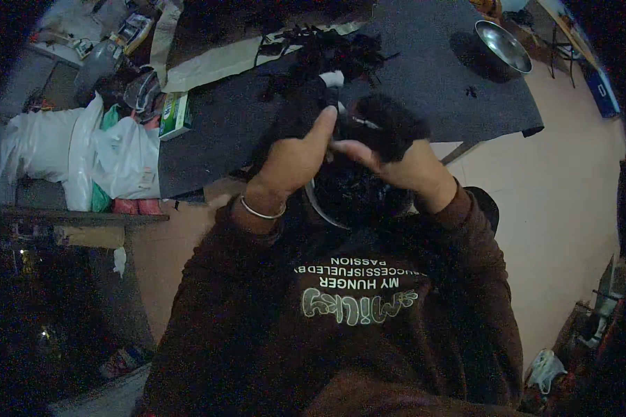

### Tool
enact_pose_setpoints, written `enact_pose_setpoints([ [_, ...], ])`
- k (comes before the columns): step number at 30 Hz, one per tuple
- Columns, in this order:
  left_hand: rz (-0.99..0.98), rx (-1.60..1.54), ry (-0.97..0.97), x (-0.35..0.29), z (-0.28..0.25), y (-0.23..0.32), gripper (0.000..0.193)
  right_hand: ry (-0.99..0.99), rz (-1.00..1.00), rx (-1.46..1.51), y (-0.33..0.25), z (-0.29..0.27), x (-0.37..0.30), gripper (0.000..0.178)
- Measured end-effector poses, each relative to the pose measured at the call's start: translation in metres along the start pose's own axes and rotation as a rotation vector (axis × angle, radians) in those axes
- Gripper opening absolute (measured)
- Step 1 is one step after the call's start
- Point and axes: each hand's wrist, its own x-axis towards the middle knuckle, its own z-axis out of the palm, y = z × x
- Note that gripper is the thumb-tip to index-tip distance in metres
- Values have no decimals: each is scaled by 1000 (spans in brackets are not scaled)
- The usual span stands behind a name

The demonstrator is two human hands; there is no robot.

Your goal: Assembling a mechanical component by fitting a fabric cover over a circular base.

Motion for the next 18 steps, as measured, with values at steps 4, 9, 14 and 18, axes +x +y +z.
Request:
enact_pose_setpoints([
  [4, 331, 255, -88, -4, -3, -12, 23, 17, 168, 133, 2, 2, 2, 23],
  [9, 430, 118, -58, -9, 4, -10, 20, -66, 333, 322, 8, -4, 2, 25],
  [14, 412, 156, -72, -6, 1, -10, 20, -360, 389, 264, 14, -10, 0, 36],
  [18, 568, 373, -15, -7, 4, -2, 22, -418, 375, 130, 15, -4, -1, 40],
])
